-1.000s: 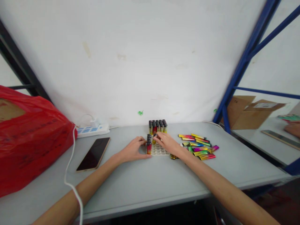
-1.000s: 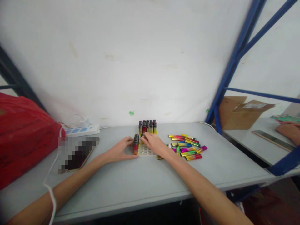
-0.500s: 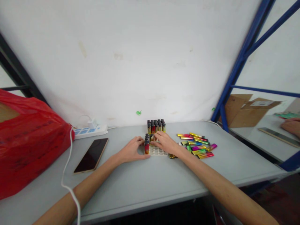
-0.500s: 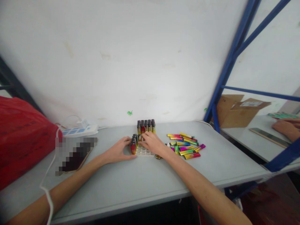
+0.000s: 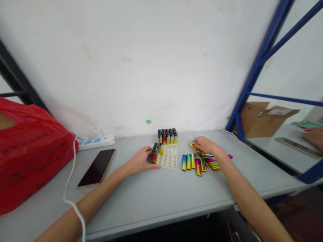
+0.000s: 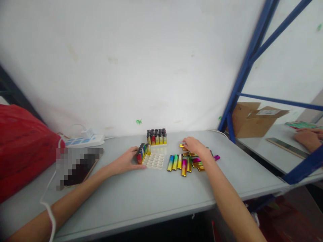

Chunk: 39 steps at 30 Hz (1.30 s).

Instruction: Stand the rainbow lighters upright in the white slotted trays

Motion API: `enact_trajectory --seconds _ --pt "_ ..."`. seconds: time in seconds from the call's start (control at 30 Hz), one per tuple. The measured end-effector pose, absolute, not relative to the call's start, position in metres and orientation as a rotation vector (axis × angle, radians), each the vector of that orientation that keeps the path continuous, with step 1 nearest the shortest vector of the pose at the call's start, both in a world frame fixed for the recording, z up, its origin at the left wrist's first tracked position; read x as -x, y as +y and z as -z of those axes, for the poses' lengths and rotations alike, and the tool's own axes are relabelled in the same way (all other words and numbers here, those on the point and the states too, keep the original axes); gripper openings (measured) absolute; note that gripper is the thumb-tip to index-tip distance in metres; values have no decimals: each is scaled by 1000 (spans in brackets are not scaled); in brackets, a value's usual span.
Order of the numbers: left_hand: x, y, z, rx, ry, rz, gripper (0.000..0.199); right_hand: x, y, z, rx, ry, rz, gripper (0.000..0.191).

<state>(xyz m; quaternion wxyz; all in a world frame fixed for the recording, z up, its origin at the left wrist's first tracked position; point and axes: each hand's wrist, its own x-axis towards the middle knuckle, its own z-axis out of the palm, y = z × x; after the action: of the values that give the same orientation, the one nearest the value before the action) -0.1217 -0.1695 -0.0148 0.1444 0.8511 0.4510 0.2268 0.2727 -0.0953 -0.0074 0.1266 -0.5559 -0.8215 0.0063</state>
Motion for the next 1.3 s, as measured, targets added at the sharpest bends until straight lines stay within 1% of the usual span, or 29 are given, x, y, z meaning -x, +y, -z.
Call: enact_trajectory --seconds 0.13,0.17,0.27,0.33,0.43,0.5,0.67,0.87,0.97,1.03,1.17,1.3 --pt "126 -168 12 -2444 1289 -629 64 -272 -95 5 1597 -2417 -130 8" --pt "126 -169 11 -2452 1287 -633 64 -269 -96 4 1554 -2387 -146 8" --pt "124 -170 11 -2477 1281 -637 66 -256 -99 1 1373 -2216 -218 16" --pt "123 -171 12 -2479 1289 -631 68 -245 -101 -2 1247 -2068 -346 23" --pt "123 -171 13 -2466 1302 -635 68 -223 -106 -4 1065 -1812 -671 40" --pt "122 -170 15 -2468 1298 -661 67 -208 -112 -6 961 -1631 -894 47" --pt "119 -172 19 -2495 1268 -737 64 -176 -131 -8 812 -1372 -1280 49" --pt "116 -175 18 -2507 1276 -749 62 -158 -145 -7 734 -1386 -1520 56" --pt "115 -175 17 -2517 1288 -724 61 -152 -147 -4 923 -1421 -1429 56" --pt "115 -175 16 -2520 1294 -705 61 -149 -147 -1 1035 -1482 -1263 59" --pt "115 -176 16 -2519 1296 -716 61 -143 -148 5 1128 -1668 -848 60" --pt "115 -176 17 -2533 1298 -712 61 -140 -147 10 1231 -1734 -646 51"
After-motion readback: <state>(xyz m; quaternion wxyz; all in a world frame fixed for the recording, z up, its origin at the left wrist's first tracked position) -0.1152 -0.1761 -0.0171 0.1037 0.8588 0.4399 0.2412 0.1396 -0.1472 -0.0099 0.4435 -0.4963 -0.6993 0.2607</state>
